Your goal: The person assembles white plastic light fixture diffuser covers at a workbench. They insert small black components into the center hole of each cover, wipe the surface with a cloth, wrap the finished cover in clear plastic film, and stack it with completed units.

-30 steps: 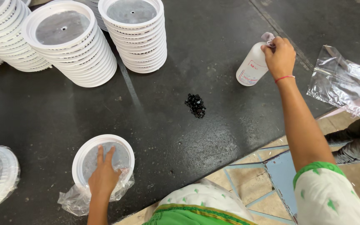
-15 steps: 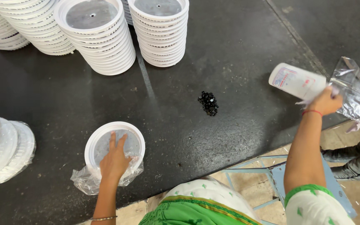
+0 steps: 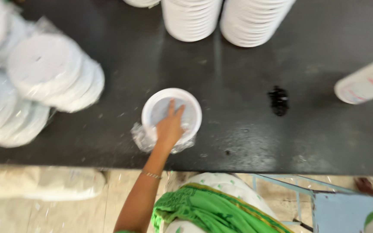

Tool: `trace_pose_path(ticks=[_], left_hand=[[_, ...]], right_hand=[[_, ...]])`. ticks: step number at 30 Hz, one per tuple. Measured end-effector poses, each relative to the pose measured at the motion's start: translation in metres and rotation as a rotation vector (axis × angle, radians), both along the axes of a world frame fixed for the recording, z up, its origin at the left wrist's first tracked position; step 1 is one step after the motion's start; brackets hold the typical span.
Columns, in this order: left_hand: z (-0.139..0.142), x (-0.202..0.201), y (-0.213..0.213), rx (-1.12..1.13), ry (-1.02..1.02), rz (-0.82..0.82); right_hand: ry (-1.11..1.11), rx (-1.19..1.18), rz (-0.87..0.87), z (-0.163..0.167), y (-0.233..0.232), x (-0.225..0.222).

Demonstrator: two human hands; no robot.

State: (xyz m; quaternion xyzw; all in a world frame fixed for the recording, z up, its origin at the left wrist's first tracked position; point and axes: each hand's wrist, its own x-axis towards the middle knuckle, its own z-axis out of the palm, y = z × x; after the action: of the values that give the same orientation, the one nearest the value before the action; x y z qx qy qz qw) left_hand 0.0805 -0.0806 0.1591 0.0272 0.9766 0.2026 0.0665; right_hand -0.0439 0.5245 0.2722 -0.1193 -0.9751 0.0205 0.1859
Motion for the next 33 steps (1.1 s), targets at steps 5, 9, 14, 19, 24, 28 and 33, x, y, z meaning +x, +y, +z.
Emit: trace_pose_path(ticks=[5, 9, 14, 19, 24, 28, 33], left_hand=[[0.006, -0.002, -0.004, 0.035, -0.014, 0.003], [0.014, -0.005, -0.011, 0.061, 0.024, -0.011], [0.021, -0.007, -0.019, 0.053, 0.024, -0.013], [0.023, -0.011, -0.029, 0.017, 0.033, -0.022], [0.021, -0.020, -0.039, -0.003, 0.015, -0.040], [0.022, -0.023, -0.045, 0.003, 0.002, -0.059], [0.024, -0.025, -0.048, 0.009, 0.003, -0.066]], right_hand=[[0.076, -0.135, 0.133, 0.010, -0.090, 0.035], [0.052, -0.777, 0.383, -0.033, -0.234, 0.071], [0.017, -0.821, 0.610, -0.074, -0.383, 0.077], [-0.016, -0.719, 0.692, -0.077, -0.448, 0.085], [-0.066, -0.692, 0.559, -0.090, -0.473, 0.107], [0.033, -0.620, 0.615, -0.098, -0.475, 0.066], [-0.088, -0.805, 0.499, -0.100, -0.473, 0.071]])
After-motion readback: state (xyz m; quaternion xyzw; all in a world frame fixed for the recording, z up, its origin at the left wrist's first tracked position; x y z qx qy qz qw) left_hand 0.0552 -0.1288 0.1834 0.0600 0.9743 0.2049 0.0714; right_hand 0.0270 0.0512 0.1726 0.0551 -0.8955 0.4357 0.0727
